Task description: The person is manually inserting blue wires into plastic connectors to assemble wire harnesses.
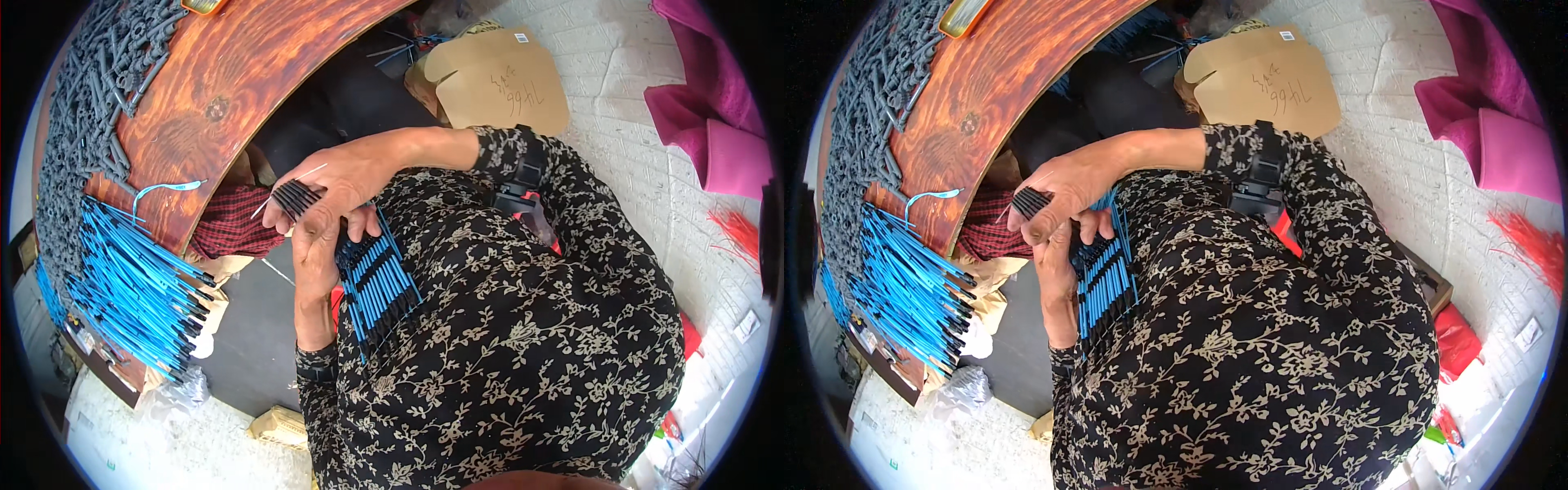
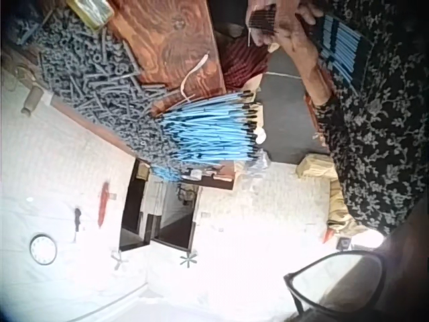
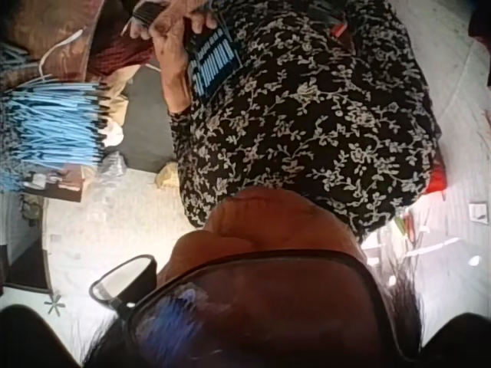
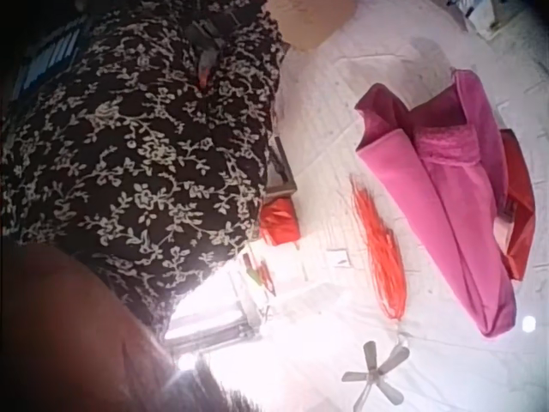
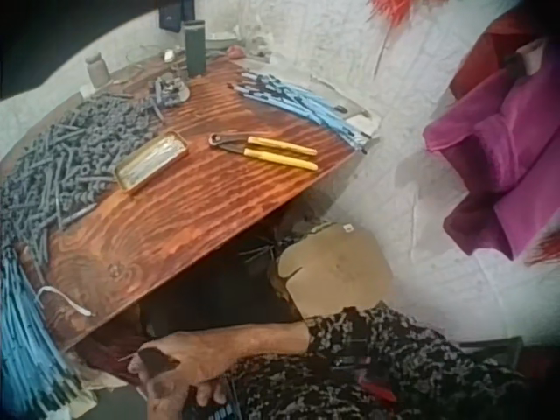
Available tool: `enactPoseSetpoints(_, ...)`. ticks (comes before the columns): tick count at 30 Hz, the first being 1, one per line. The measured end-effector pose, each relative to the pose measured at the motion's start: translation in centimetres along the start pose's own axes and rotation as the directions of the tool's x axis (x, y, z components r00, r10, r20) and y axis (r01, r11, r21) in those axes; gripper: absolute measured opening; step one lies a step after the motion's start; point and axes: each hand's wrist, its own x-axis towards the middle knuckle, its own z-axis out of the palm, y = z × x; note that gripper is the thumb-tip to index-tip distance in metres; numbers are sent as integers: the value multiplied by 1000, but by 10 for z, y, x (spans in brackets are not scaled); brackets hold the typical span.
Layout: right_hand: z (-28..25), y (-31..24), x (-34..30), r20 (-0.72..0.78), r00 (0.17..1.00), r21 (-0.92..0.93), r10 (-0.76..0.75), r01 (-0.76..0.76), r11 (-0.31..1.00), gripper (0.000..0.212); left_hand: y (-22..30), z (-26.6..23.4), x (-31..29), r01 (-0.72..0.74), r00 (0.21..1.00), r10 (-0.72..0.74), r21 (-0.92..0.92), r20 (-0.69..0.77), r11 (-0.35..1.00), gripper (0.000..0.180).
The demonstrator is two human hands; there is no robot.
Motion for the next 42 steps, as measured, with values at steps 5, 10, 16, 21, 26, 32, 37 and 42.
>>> enactPoseSetpoints(5, -9, 23, 0, 52, 999, 104, 9, -15, 994, 78, 4, 8, 2, -107, 994, 106, -43, -28, 993, 27)
enactPoseSetpoints(10, -16, 67, -23, 124, 982, -36, -140, 146, 989, 79, -8, 4, 2, -77, 997, 73, -267, -25, 961, 26)
enactPoseSetpoints(16, 2, 73, -22, 79, 976, -458, -202, 216, 862, 80, -9, 2, 1, -121, 987, 101, -169, -122, 978, 25)
enactPoseSetpoints(21, 3, 73, -14, 12, 965, -472, -262, 236, 850, 74, -6, -2, 6, -107, 979, 78, -148, -187, 983, 27)
enactPoseSetpoints(26, 3, 91, 3, -90, 954, -520, -287, 201, 830, 49, -9, -2, 6, -127, 977, 84, -215, -197, 968, 26)
enactPoseSetpoints(32, 4, 97, 6, -52, 952, -517, -302, 233, 824, 41, -10, 8, -2, -105, 989, 64, -325, -135, 940, 25)
enactPoseSetpoints(37, -2, 94, 8, 19, 972, -465, -233, 215, 859, 41, -13, 10, 0, -230, 969, 200, -236, -143, 944, 26)
enactPoseSetpoints(42, -9, 95, 12, 16, 972, -556, -234, 203, 806, 43, -8, 12, 3, -210, 966, 176, -181, -187, 961, 27)
